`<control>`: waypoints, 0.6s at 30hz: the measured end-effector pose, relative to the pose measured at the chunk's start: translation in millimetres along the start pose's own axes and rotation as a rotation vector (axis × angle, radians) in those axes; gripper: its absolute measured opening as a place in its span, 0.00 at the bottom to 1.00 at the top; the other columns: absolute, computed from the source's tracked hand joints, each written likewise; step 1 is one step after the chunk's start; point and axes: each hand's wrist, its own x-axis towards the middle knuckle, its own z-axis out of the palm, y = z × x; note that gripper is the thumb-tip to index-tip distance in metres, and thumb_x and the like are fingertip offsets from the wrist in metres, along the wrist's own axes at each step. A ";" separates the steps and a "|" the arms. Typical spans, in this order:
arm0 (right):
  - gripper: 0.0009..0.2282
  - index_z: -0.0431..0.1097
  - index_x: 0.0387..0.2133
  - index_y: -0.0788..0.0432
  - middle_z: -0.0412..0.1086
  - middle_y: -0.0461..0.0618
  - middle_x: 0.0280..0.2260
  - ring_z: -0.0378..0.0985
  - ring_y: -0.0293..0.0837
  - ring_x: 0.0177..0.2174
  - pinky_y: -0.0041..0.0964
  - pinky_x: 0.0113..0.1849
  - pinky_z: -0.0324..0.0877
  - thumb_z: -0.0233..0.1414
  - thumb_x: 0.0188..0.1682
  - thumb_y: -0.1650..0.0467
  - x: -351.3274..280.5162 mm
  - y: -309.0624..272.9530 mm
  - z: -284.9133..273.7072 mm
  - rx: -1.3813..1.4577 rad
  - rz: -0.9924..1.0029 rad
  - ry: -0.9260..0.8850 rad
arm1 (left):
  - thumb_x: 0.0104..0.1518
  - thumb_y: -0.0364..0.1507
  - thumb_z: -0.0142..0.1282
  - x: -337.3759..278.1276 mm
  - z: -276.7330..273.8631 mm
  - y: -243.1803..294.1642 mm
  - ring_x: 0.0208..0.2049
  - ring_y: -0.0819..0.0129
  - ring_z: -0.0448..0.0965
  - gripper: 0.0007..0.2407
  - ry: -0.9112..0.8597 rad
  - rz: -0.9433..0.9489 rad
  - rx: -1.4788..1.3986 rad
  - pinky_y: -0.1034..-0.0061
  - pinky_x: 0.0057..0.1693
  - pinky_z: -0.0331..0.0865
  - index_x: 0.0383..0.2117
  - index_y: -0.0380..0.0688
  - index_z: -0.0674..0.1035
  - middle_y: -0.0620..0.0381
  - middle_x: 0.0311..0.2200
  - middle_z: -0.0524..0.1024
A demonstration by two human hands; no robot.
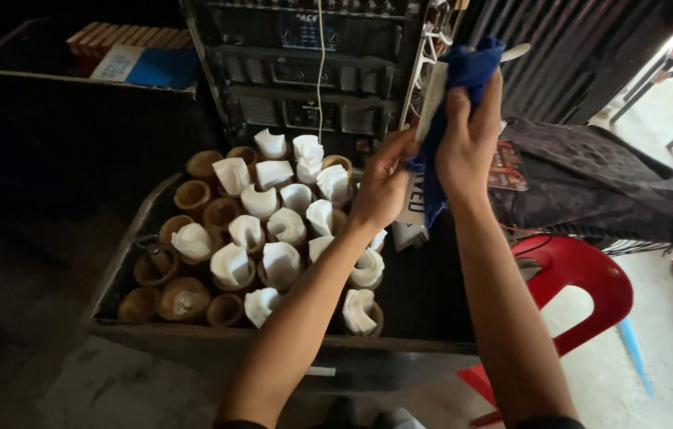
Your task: Cleaning plastic reserved signs using a cloth.
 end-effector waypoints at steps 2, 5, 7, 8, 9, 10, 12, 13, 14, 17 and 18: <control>0.19 0.55 0.66 0.62 0.68 0.54 0.46 0.69 0.44 0.43 0.39 0.45 0.68 0.45 0.64 0.68 0.2 23.2 4.2 0.179 -0.009 0.006 | 0.62 0.19 0.48 1.5 -3.6 2.2 0.48 0.67 0.75 0.18 0.016 -0.119 0.107 0.74 0.45 0.73 0.58 0.41 0.77 0.56 0.55 0.71; 0.19 0.51 0.69 0.63 0.66 0.57 0.59 0.68 0.46 0.56 0.39 0.58 0.65 0.43 0.70 0.67 -25.2 59.8 23.1 0.119 -0.174 0.088 | 0.68 0.23 0.54 2.6 -6.5 8.8 0.56 0.65 0.74 0.11 0.110 0.113 0.315 0.75 0.61 0.69 0.54 0.39 0.79 0.54 0.54 0.73; 0.18 0.53 0.66 0.62 0.69 0.56 0.54 0.70 0.44 0.51 0.38 0.54 0.67 0.43 0.67 0.66 -39.4 62.4 32.2 0.117 -0.039 -0.025 | 0.67 0.24 0.55 8.8 -15.9 -22.1 0.53 0.66 0.76 0.09 0.244 0.095 0.341 0.75 0.59 0.70 0.51 0.38 0.80 0.53 0.53 0.74; 0.18 0.55 0.63 0.61 0.72 0.54 0.49 0.72 0.42 0.47 0.36 0.49 0.69 0.42 0.64 0.65 -50.8 64.6 35.3 0.110 0.098 -0.127 | 0.66 0.26 0.57 7.3 -20.4 -38.2 0.51 0.66 0.77 0.08 0.364 0.069 0.364 0.76 0.57 0.72 0.47 0.36 0.80 0.53 0.51 0.75; 0.18 0.55 0.63 0.61 0.72 0.54 0.49 0.72 0.42 0.47 0.36 0.49 0.69 0.42 0.64 0.65 -55.6 61.1 38.5 0.113 0.115 -0.126 | 0.66 0.26 0.57 5.4 -24.0 -28.8 0.51 0.66 0.77 0.08 0.362 0.054 0.371 0.76 0.57 0.72 0.47 0.36 0.80 0.53 0.51 0.75; 0.18 0.57 0.62 0.61 0.73 0.55 0.47 0.73 0.41 0.45 0.37 0.48 0.70 0.43 0.63 0.64 -59.8 57.0 41.1 0.112 0.190 -0.156 | 0.66 0.27 0.55 4.2 -27.0 -19.0 0.52 0.67 0.77 0.10 0.343 0.023 0.286 0.76 0.58 0.71 0.49 0.36 0.80 0.54 0.52 0.75; 0.17 0.59 0.60 0.61 0.74 0.55 0.46 0.74 0.40 0.43 0.37 0.47 0.71 0.43 0.62 0.64 -53.2 49.6 41.0 0.108 0.240 -0.180 | 0.67 0.29 0.53 13.8 -25.7 -8.8 0.53 0.68 0.77 0.11 0.319 0.015 0.191 0.76 0.59 0.70 0.51 0.36 0.79 0.55 0.53 0.76; 0.18 0.56 0.61 0.62 0.74 0.55 0.46 0.74 0.40 0.43 0.37 0.47 0.70 0.43 0.62 0.64 -52.8 47.4 37.9 0.059 0.140 -0.150 | 0.67 0.29 0.52 13.6 -22.8 -8.6 0.48 0.70 0.78 0.10 0.319 -0.106 0.199 0.77 0.55 0.71 0.49 0.37 0.79 0.56 0.47 0.78; 0.19 0.54 0.61 0.63 0.73 0.55 0.46 0.75 0.41 0.44 0.37 0.47 0.70 0.42 0.62 0.65 -52.5 45.4 35.1 0.011 0.040 -0.122 | 0.67 0.29 0.51 13.2 -20.1 -8.7 0.43 0.72 0.79 0.09 0.317 -0.227 0.206 0.78 0.51 0.72 0.47 0.39 0.80 0.58 0.41 0.81; 0.16 0.57 0.61 0.63 0.70 0.53 0.47 0.72 0.42 0.45 0.36 0.49 0.70 0.43 0.66 0.65 -51.8 44.5 20.7 -0.113 -0.092 0.029 | 0.61 0.22 0.45 5.3 -17.7 -18.5 0.35 0.71 0.73 0.10 0.113 -0.361 0.125 0.76 0.42 0.68 0.44 0.41 0.79 0.58 0.36 0.78; 0.16 0.57 0.61 0.63 0.70 0.53 0.47 0.72 0.42 0.45 0.36 0.49 0.70 0.43 0.66 0.65 -50.9 41.8 17.3 -0.112 -0.091 0.030 | 0.61 0.22 0.45 4.8 -23.4 -24.1 0.35 0.71 0.73 0.10 0.112 -0.362 0.126 0.76 0.42 0.68 0.44 0.41 0.79 0.58 0.36 0.78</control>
